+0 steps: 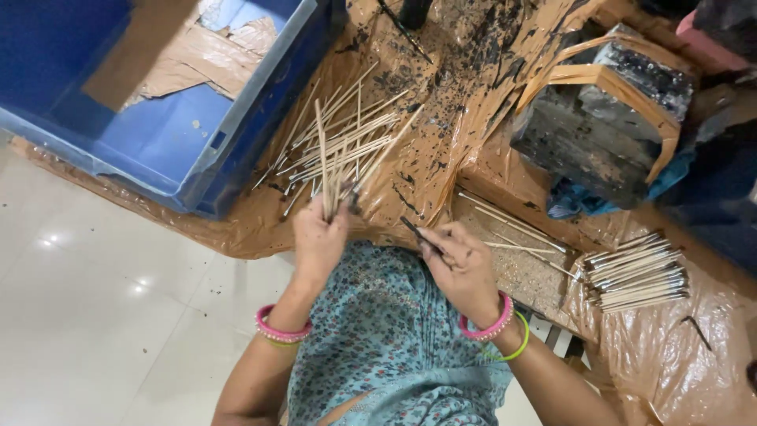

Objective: Manually sorting and coating thin sticks with a black industrial compound at a factory workbench.

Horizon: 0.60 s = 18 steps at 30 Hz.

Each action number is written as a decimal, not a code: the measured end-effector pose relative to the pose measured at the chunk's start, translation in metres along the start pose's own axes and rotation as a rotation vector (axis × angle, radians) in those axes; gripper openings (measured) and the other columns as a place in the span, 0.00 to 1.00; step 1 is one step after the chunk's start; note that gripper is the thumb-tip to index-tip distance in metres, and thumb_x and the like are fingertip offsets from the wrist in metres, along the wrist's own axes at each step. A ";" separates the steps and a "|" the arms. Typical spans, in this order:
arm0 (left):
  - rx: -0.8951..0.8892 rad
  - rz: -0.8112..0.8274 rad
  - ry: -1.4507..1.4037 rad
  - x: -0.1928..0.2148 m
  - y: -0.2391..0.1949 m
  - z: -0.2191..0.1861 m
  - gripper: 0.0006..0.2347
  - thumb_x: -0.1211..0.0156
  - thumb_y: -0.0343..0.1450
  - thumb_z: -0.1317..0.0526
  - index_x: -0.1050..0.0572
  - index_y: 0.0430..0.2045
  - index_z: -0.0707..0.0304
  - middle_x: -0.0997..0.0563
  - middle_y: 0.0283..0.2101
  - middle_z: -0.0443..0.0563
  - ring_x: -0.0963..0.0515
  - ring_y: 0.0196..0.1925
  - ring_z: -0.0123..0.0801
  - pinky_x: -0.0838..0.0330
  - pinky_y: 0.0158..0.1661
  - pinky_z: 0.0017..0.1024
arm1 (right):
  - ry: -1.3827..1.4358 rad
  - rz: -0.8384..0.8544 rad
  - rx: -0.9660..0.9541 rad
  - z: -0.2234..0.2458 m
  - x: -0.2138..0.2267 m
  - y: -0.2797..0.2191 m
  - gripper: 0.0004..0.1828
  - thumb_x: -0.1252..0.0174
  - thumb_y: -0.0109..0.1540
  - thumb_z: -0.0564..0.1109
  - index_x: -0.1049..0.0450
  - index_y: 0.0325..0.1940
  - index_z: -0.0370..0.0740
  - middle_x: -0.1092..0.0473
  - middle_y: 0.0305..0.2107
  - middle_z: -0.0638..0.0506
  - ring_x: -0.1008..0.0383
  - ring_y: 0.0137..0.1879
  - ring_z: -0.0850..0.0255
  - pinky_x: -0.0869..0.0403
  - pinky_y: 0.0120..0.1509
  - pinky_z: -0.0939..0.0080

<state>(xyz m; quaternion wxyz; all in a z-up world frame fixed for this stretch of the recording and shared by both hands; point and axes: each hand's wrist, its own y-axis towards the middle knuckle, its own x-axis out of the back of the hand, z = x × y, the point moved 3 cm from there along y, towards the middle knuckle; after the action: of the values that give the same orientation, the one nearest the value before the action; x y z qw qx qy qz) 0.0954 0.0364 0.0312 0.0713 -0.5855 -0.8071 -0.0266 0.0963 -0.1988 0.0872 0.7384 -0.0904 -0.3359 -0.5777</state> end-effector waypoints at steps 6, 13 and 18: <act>-0.131 -0.120 0.063 0.017 -0.030 0.015 0.08 0.49 0.78 0.66 0.24 0.48 0.69 0.25 0.32 0.47 0.29 0.30 0.23 0.32 0.32 0.25 | 0.118 -0.031 -0.212 -0.028 0.012 -0.019 0.13 0.37 0.60 0.35 0.19 0.50 0.35 0.26 0.34 0.48 0.26 0.39 0.61 0.28 0.43 0.64; 0.270 0.254 -0.504 -0.037 -0.094 0.038 0.11 0.56 0.76 0.69 0.34 0.53 0.70 0.20 0.36 0.47 0.23 0.28 0.25 0.27 0.31 0.24 | 0.613 0.260 -0.085 -0.021 -0.029 -0.020 0.10 0.40 0.64 0.35 0.22 0.50 0.33 0.27 0.56 0.44 0.27 0.64 0.61 0.29 0.67 0.62; 0.253 0.309 -0.370 -0.038 -0.106 0.049 0.07 0.53 0.79 0.68 0.34 0.50 0.70 0.23 0.29 0.47 0.25 0.26 0.23 0.31 0.27 0.23 | 0.608 0.310 -0.321 -0.062 -0.050 -0.030 0.12 0.38 0.62 0.36 0.20 0.50 0.33 0.23 0.49 0.48 0.23 0.51 0.67 0.24 0.55 0.66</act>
<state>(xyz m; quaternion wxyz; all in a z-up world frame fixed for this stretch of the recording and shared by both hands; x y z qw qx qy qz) 0.0023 -0.0267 -0.0187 -0.0018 -0.6831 -0.7044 0.1929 0.0875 -0.2017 0.0025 0.8596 -0.0790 0.0110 -0.5047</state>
